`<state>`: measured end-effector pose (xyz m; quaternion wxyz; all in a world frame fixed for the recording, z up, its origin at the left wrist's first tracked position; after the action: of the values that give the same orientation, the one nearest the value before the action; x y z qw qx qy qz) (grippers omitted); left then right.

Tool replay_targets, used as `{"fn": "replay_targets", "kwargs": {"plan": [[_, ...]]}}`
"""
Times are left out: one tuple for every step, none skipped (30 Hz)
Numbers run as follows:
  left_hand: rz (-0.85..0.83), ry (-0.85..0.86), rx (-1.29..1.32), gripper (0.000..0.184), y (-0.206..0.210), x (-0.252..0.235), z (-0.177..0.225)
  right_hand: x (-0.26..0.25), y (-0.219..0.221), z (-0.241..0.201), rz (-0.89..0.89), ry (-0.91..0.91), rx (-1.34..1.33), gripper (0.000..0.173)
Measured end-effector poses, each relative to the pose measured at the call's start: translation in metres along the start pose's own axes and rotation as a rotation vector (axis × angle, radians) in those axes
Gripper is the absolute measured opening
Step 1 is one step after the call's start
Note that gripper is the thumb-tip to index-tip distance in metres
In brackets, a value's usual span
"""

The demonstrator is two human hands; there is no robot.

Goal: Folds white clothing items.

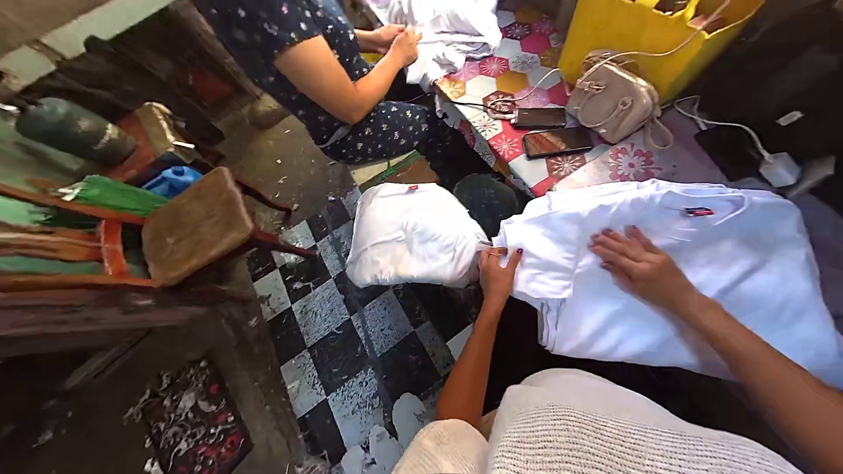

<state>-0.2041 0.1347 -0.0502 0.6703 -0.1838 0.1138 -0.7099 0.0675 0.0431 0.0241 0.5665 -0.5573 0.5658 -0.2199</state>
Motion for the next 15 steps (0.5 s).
{"fn": "replay_targets", "kwargs": {"plan": [[0.02,0.057,-0.056,0.035,0.004,-0.004,0.001,0.002,0.009,0.012,-0.018,0.015,0.056,0.045],[0.077,0.099,-0.071,0.029,0.0,-0.008,0.0,0.001,0.007,0.027,-0.009,0.085,0.123,0.048],[0.129,0.106,-0.058,0.026,-0.01,-0.013,-0.003,-0.001,-0.001,0.045,0.016,0.181,0.195,0.049],[0.166,0.077,-0.025,0.024,-0.023,-0.019,-0.008,-0.002,-0.013,0.064,0.026,0.29,0.245,0.05],[0.184,0.031,0.011,0.024,-0.036,-0.023,-0.015,-0.001,-0.025,0.078,0.042,0.392,0.255,0.05],[0.202,-0.004,0.043,0.023,-0.046,-0.027,-0.018,0.001,-0.038,0.088,0.072,0.477,0.244,0.051],[0.205,-0.017,0.062,0.024,-0.05,-0.031,-0.018,0.003,-0.05,0.09,0.118,0.532,0.226,0.051],[0.186,-0.012,0.073,0.024,-0.05,-0.033,-0.013,0.006,-0.06,0.085,0.175,0.548,0.207,0.05],[0.14,-0.002,0.072,0.027,-0.044,-0.036,-0.007,0.01,-0.066,0.076,0.223,0.539,0.19,0.048],[0.063,-0.001,0.061,0.035,-0.035,-0.04,-0.001,0.014,-0.069,0.064,0.261,0.516,0.169,0.044],[-0.031,-0.016,0.053,0.048,-0.024,-0.044,0.005,0.018,-0.069,0.052,0.285,0.488,0.145,0.042],[-0.122,-0.039,0.048,0.059,-0.011,-0.049,0.008,0.022,-0.066,0.04,0.294,0.457,0.122,0.04],[-0.184,-0.055,0.038,0.062,0.002,-0.054,0.01,0.025,-0.062,0.028,0.291,0.421,0.1,0.039],[-0.206,-0.049,0.011,0.058,0.011,-0.058,0.012,0.028,-0.056,0.018,0.275,0.38,0.083,0.039],[-0.183,-0.003,-0.016,0.048,0.014,-0.061,0.016,0.032,-0.049,0.012,0.247,0.331,0.075,0.04]]}}
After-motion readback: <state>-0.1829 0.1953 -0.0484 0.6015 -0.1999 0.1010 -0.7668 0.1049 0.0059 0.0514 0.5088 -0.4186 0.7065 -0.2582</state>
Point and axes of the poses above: each hand's wrist, its own x-axis away from the middle knuckle, its own y-axis out of the palm, z = x × y, the point moved 5 cm from there along -x, towards the middle knuckle, and after that the axes turned 5 degrees about z, right-handed, at the moved point
